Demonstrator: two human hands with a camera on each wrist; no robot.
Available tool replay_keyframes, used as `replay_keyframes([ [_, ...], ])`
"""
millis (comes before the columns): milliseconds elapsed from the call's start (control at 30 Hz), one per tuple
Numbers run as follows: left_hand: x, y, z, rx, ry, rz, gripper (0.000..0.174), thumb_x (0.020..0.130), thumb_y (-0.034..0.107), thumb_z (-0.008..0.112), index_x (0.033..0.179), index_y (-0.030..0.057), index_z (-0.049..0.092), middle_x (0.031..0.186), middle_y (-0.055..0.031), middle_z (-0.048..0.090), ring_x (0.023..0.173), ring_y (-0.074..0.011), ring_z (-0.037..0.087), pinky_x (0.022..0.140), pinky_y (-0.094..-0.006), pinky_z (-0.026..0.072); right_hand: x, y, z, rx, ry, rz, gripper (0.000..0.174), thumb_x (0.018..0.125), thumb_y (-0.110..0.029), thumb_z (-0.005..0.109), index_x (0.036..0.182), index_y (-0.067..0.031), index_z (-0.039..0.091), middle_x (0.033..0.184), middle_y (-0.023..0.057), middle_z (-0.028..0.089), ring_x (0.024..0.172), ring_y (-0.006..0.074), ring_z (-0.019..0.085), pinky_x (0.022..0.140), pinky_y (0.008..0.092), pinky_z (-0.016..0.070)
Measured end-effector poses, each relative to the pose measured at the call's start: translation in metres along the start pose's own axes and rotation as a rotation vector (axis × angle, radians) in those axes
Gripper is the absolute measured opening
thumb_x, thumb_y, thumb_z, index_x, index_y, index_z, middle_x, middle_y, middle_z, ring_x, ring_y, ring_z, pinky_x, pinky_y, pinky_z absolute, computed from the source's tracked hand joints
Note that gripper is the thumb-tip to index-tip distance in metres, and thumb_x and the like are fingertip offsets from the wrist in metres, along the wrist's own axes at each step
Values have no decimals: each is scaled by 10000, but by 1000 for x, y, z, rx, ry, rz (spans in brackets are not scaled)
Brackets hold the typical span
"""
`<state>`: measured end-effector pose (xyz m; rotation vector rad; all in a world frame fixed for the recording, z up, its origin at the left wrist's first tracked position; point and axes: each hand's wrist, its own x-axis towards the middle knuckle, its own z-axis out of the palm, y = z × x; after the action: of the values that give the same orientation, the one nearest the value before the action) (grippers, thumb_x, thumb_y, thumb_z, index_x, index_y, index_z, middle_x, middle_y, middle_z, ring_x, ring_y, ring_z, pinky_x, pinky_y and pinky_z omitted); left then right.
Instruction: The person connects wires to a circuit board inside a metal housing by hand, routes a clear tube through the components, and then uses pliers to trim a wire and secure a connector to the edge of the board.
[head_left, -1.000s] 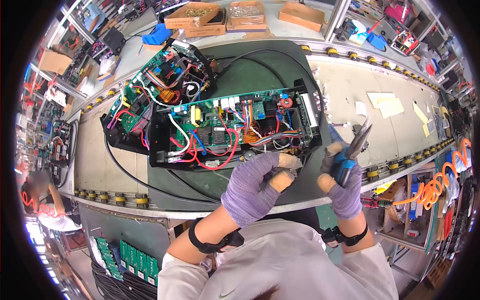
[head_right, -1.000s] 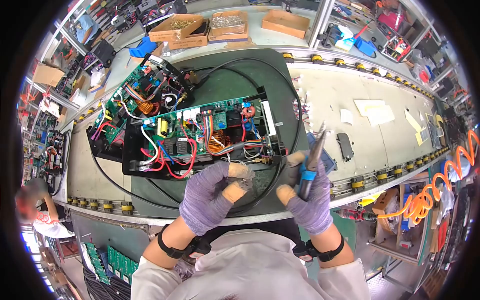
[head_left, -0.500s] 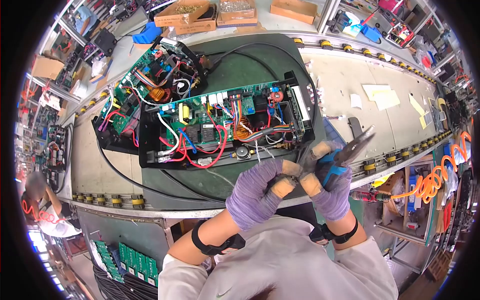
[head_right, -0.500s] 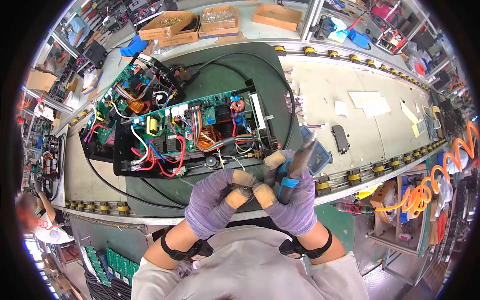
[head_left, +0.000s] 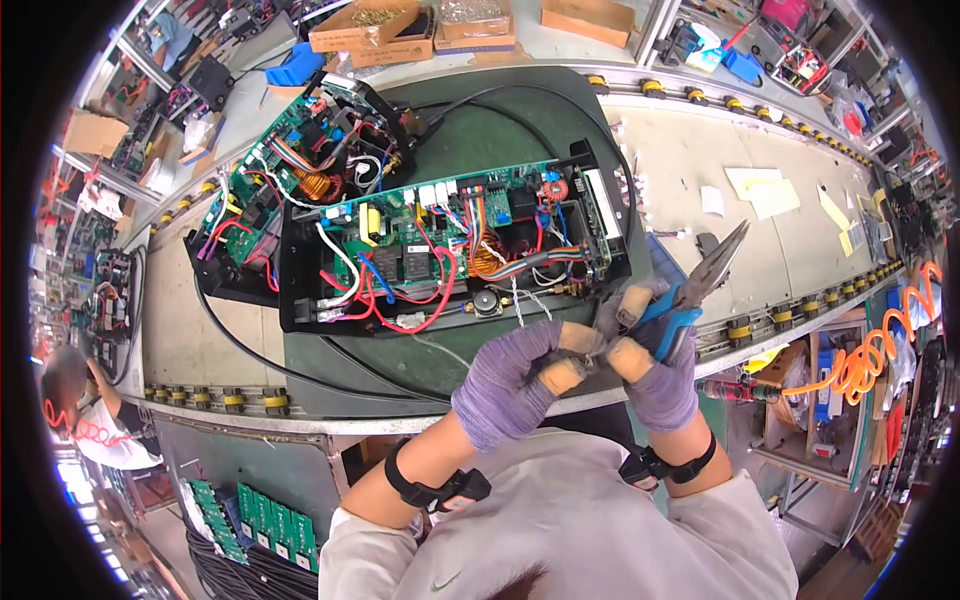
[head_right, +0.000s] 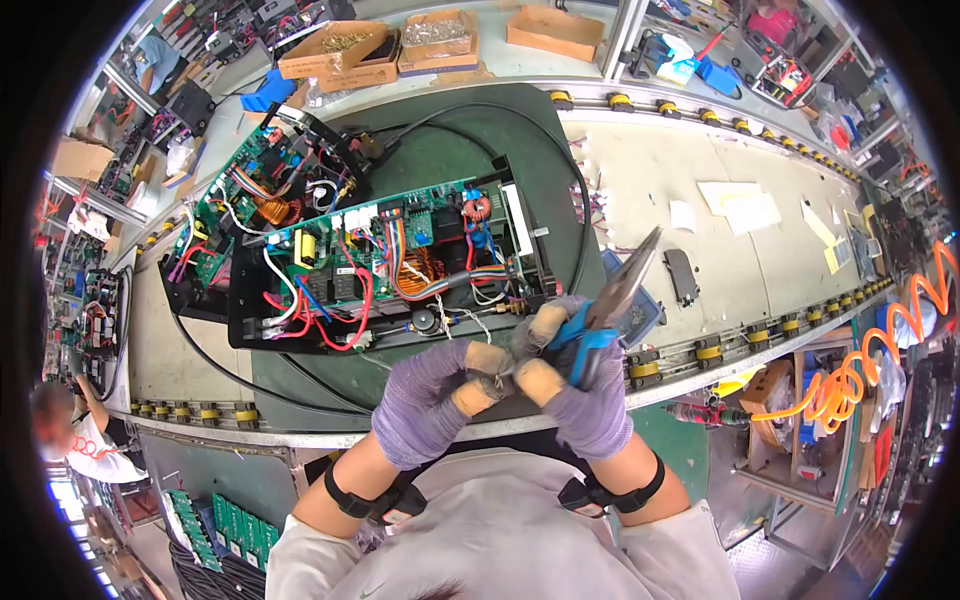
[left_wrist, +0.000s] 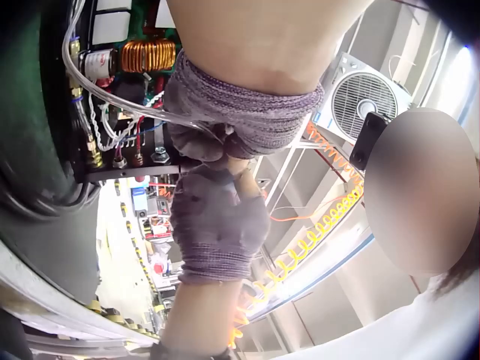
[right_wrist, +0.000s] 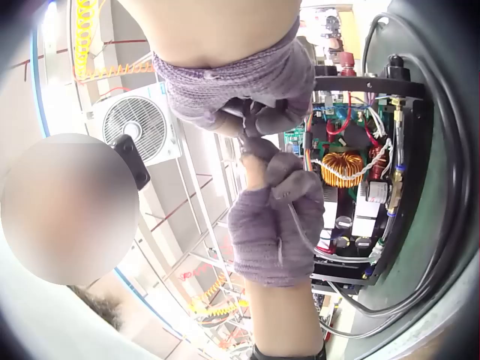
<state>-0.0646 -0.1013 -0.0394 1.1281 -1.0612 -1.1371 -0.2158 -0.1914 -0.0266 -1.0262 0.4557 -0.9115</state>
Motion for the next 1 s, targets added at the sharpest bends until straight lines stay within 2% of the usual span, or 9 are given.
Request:
replay_keyframes([
  [100, -1, 1, 1, -120, 1, -77, 204, 905, 53, 651, 1098, -9, 626, 1065, -83, 652, 954, -132, 607, 868, -291, 495, 9, 14, -34, 34, -172, -82, 462, 766, 27, 686, 1157, -84, 466, 977, 69, 553, 912, 164, 567, 796, 308, 490],
  [133, -1, 1, 1, -122, 8, -74, 205, 912, 47, 632, 1111, -5, 618, 1073, -83, 645, 955, -130, 603, 868, -290, 494, 2, 16, -35, -53, 82, -104, 533, 742, 19, 709, 1206, -83, 466, 993, 53, 548, 912, 161, 567, 796, 305, 496],
  [233, 1, 2, 0, -63, 69, -46, 224, 906, 44, 618, 1124, -3, 606, 1047, -75, 636, 940, -121, 596, 860, -275, 488, 6, 6, -45, -138, 219, -45, 567, 717, 25, 723, 1220, -85, 486, 1021, 37, 547, 928, 157, 571, 803, 304, 504],
  [400, 10, 8, -5, 164, 160, 1, 253, 855, 46, 665, 1102, 10, 622, 939, -37, 642, 864, -101, 595, 783, -270, 489, 11, -6, -51, -216, 238, -91, 532, 715, 74, 685, 1200, -82, 533, 1068, 28, 562, 969, 154, 583, 816, 289, 500],
  [500, 18, 2, -5, 514, 269, 267, 240, 822, 58, 705, 1055, 53, 646, 872, -36, 653, 779, -152, 627, 688, -309, 505, 15, 0, -55, -256, 248, -178, 558, 721, 71, 685, 1235, -75, 524, 1095, 34, 571, 1006, 153, 578, 834, 282, 487],
  [600, 31, -15, -8, 767, 356, 474, 222, 806, 92, 713, 1016, 78, 645, 945, -100, 669, 791, -284, 652, 688, -355, 538, 23, -5, -53, -419, 188, -144, 564, 740, 60, 678, 1266, -62, 513, 1133, 41, 577, 1047, 157, 566, 864, 279, 472],
  [833, 55, -24, 1, 509, 433, 416, 192, 830, 69, 692, 1015, 62, 638, 909, -116, 665, 777, -246, 658, 669, -321, 525, 43, -13, -37, -495, 124, -65, 527, 745, -1, 713, 1238, -34, 530, 1138, 72, 603, 1087, 194, 589, 916, 331, 472],
  [867, 55, -21, 3, 380, 428, 274, 178, 855, 80, 669, 1026, 44, 634, 911, -121, 664, 799, -228, 665, 709, -311, 524, 46, -12, -38, -479, 122, -30, 518, 733, 1, 719, 1219, -26, 541, 1125, 74, 607, 1091, 199, 589, 922, 340, 475],
  [1000, 61, -22, -2, 415, 407, 357, 186, 881, 120, 656, 1044, 33, 635, 930, -114, 665, 825, -218, 666, 749, -316, 523, 50, -11, -39, -461, 114, -36, 517, 719, -4, 765, 1191, -18, 555, 1052, 44, 598, 1004, 160, 594, 837, 313, 492],
])
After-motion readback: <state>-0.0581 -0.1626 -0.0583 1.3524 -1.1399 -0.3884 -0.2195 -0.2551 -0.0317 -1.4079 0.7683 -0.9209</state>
